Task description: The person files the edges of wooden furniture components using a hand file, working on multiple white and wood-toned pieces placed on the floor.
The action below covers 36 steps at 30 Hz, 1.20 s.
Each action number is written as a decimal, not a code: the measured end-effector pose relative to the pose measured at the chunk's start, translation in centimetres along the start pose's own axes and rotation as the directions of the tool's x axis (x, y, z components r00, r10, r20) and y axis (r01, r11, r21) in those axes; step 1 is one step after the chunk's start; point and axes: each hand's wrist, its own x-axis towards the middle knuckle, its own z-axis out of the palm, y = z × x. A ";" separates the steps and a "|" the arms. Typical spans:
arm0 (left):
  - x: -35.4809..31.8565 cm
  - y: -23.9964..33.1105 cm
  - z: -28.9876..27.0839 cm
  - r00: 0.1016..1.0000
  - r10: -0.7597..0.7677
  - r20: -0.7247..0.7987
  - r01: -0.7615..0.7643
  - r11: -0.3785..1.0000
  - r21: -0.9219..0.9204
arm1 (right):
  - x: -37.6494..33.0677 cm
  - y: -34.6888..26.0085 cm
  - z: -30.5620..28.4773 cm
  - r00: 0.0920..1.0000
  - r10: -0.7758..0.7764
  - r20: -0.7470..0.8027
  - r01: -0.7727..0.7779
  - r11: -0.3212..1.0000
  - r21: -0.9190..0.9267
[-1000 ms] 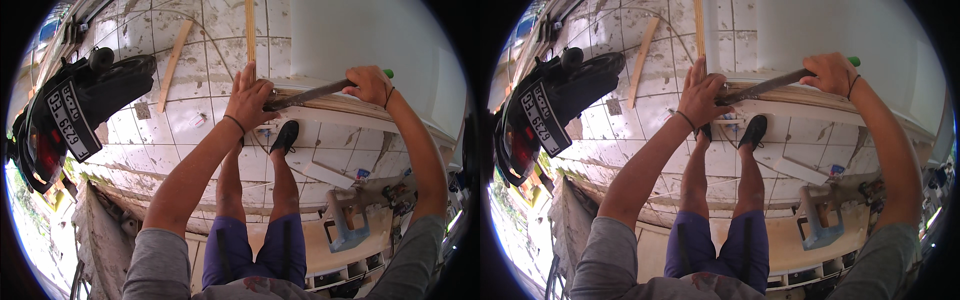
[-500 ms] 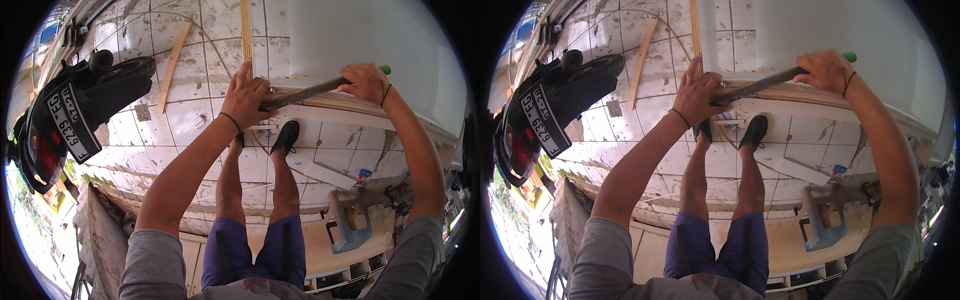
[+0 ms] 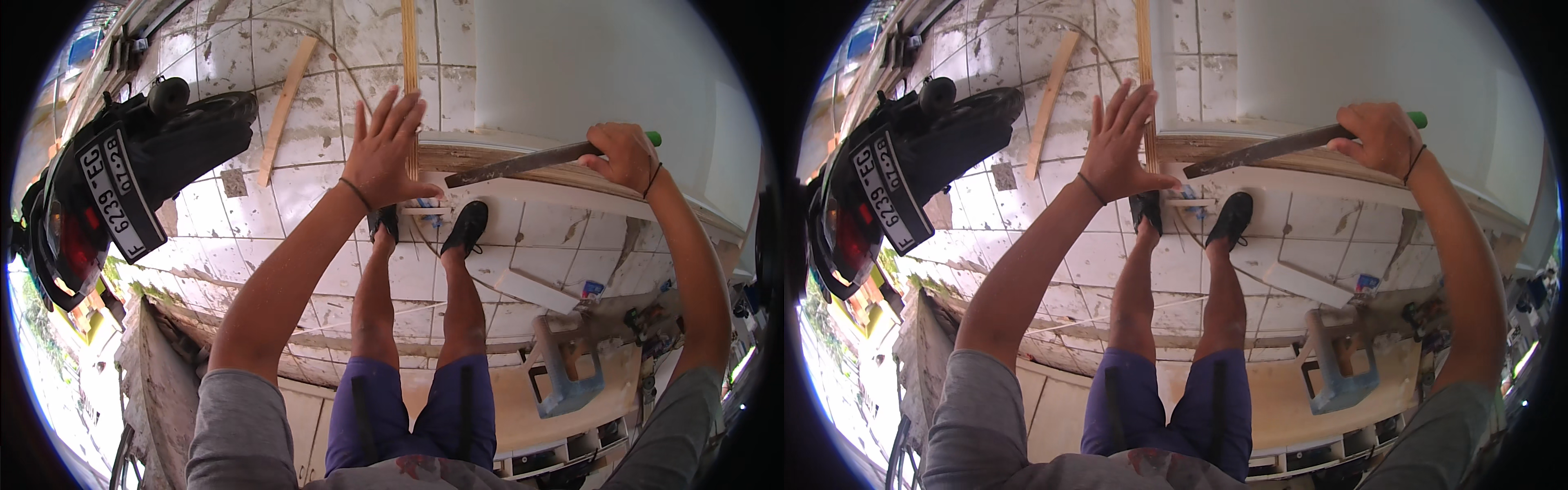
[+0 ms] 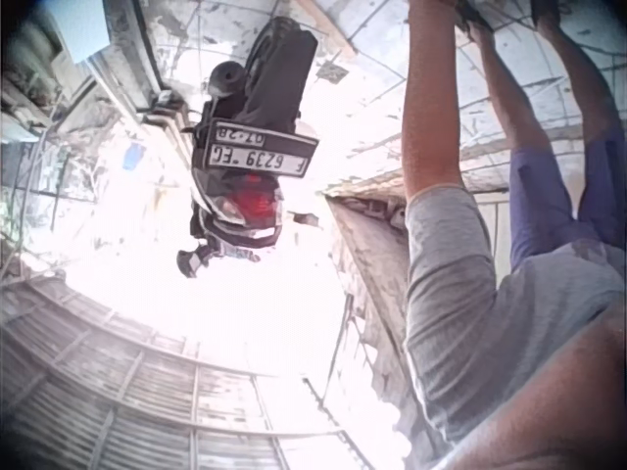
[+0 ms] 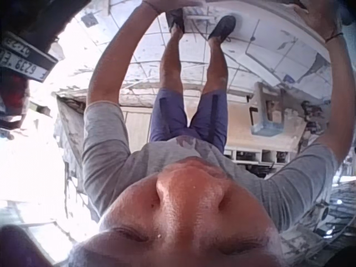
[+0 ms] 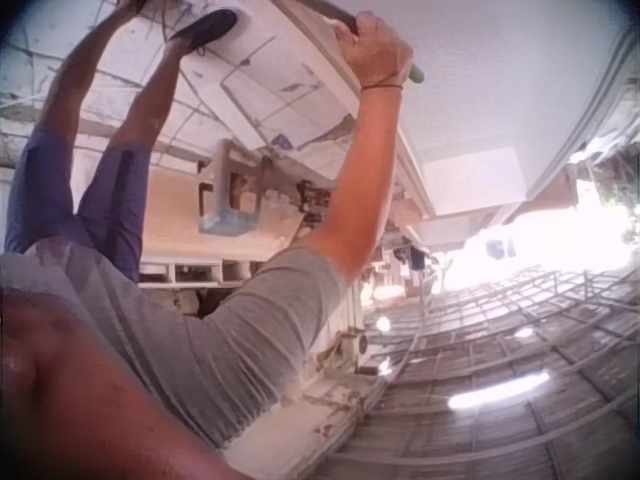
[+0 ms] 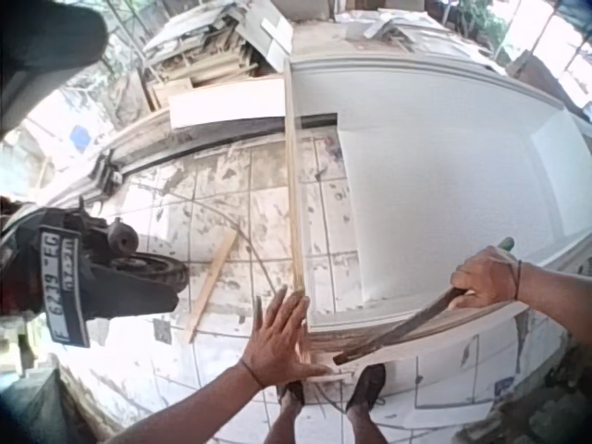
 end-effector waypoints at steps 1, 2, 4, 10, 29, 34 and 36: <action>-0.5 -0.2 0.0 0.998 -0.055 -0.005 0.055 0.998 0.020 | 0.1 -0.3 0.1 1.000 0.005 -0.011 -0.005 1.000 0.004; -0.8 -0.3 -0.1 0.994 -0.110 -0.011 0.110 0.993 0.039 | 0.3 -0.5 0.2 1.000 0.010 -0.021 -0.009 1.000 0.009; -1.2 -0.2 0.2 0.994 -0.112 0.019 0.111 0.993 0.048 | 0.8 -0.5 0.4 1.000 -0.002 -0.015 0.002 1.000 -0.006; -1.1 0.7 1.1 0.995 -0.093 0.025 0.091 0.993 0.079 | 3.1 -1.0 0.5 0.999 -0.037 0.014 0.038 0.998 -0.042; -3.3 2.0 0.6 0.973 -0.204 0.108 0.229 0.909 -0.347 | 1.1 -1.1 -2.2 0.989 0.131 -0.066 -0.134 0.990 -0.035; -7.5 -1.8 6.2 0.829 -0.556 0.051 0.463 0.633 -0.620 | -2.5 -8.9 -0.7 0.862 0.490 -0.129 -0.453 0.859 0.239; -8.1 -2.3 5.5 0.730 -0.642 0.234 0.530 0.314 -0.788 | -4.3 -13.2 2.3 0.806 0.592 0.008 -0.515 0.694 0.502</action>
